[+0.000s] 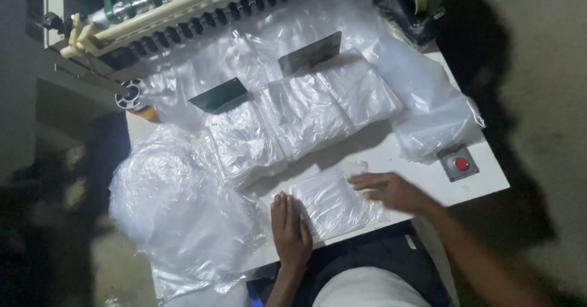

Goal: Folding and taping plastic bags at a packaging station

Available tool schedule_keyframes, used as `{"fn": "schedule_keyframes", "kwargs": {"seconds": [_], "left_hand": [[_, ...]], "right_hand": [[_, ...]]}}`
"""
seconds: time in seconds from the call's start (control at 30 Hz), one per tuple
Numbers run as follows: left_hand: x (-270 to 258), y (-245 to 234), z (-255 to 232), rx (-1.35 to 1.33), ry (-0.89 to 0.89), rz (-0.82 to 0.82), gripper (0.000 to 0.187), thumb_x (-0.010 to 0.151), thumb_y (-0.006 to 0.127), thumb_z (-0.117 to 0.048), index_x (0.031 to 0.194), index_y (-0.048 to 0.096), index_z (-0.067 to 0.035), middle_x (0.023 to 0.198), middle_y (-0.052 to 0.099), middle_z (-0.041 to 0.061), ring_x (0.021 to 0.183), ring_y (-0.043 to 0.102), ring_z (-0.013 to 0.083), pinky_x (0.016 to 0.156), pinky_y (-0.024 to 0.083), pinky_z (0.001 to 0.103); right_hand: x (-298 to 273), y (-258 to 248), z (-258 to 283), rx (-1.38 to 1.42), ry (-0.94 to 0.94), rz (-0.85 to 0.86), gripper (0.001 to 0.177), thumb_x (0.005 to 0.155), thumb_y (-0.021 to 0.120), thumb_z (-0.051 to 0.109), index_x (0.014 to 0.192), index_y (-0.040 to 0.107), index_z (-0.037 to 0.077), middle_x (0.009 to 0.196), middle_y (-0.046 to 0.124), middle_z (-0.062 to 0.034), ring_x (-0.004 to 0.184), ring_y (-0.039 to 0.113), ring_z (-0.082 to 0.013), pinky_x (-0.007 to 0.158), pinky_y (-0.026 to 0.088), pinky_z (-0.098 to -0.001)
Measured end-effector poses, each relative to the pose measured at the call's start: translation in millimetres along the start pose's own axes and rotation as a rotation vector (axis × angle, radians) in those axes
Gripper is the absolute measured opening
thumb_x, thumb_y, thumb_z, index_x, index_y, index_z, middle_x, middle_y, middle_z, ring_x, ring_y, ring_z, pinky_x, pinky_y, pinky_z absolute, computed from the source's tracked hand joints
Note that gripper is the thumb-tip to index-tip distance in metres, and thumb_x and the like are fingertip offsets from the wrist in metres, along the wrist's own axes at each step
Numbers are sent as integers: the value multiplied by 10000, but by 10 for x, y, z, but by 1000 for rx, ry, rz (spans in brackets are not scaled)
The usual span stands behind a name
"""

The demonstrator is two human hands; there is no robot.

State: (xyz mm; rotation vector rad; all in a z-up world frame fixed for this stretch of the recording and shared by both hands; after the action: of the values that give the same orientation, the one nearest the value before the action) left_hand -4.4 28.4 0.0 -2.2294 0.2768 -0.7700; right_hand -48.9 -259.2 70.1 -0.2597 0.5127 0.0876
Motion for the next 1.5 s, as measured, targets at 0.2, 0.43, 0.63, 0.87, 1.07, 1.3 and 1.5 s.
{"fn": "schedule_keyframes", "kwargs": {"seconds": [0.2,0.43,0.63,0.87,1.07,1.3,1.5], "left_hand": [[-164,-182,-110,-20,76,-150,460,934,567,20,1392,569,-15,1517,523,205,1466,473,403,1214,428,508],[-35,-517,-453,79,47,-327,347,914,654,11,1256,651,-51,1388,630,191,1338,603,394,1136,493,480],[123,-617,-702,24,8,-408,273,920,672,26,1185,687,-38,1291,677,165,1239,659,344,1120,512,464],[846,-425,-1254,-444,-28,-85,908,865,779,-326,1547,260,-26,1581,377,207,1505,368,361,1246,343,503],[938,-282,-1259,-777,246,334,556,858,688,-351,1274,469,-55,1465,512,200,1416,427,365,1272,196,509],[49,-1414,-1241,-793,-1332,1224,1239,548,896,-603,1582,352,-192,1561,542,-72,1406,530,82,1129,393,244],[-803,-1049,-935,-1397,-1710,605,360,966,638,-168,1173,721,115,1170,766,229,1070,723,315,1031,528,411]], "right_hand": [[902,-2138,-762,-28,-393,-934,330,879,582,-89,1120,704,100,1082,723,-42,1009,672,-144,920,537,-276],[1261,-2499,-28,-594,180,-726,779,610,986,423,1206,740,-14,1207,719,-231,1106,671,-416,887,532,-471],[867,-2461,-198,-29,492,-625,969,777,857,130,1601,350,68,1501,502,-208,1263,567,-371,954,469,-446],[-1020,-1224,770,69,206,-822,895,750,755,227,1535,338,116,1514,468,-139,1378,479,-365,1090,431,-583],[-1745,176,-481,331,65,-573,619,771,704,159,1359,551,46,1476,551,-89,1286,601,-311,1019,511,-518],[-1638,633,-230,748,235,-141,543,884,607,304,1144,805,-130,1487,599,-42,1152,719,-283,934,531,-410],[-1516,480,1083,-25,-65,675,1128,732,412,945,1633,238,289,1753,239,11,1599,237,-243,1199,203,-561]]}}
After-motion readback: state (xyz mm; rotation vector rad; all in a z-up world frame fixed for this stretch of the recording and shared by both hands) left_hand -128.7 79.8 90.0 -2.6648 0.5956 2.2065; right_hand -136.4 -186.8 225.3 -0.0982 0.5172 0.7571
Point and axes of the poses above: each hand's wrist, its own x-axis towards the middle knuckle, its own y-axis out of the palm, z = x × y, the point moved 1 cm from there along x, towards the middle knuckle
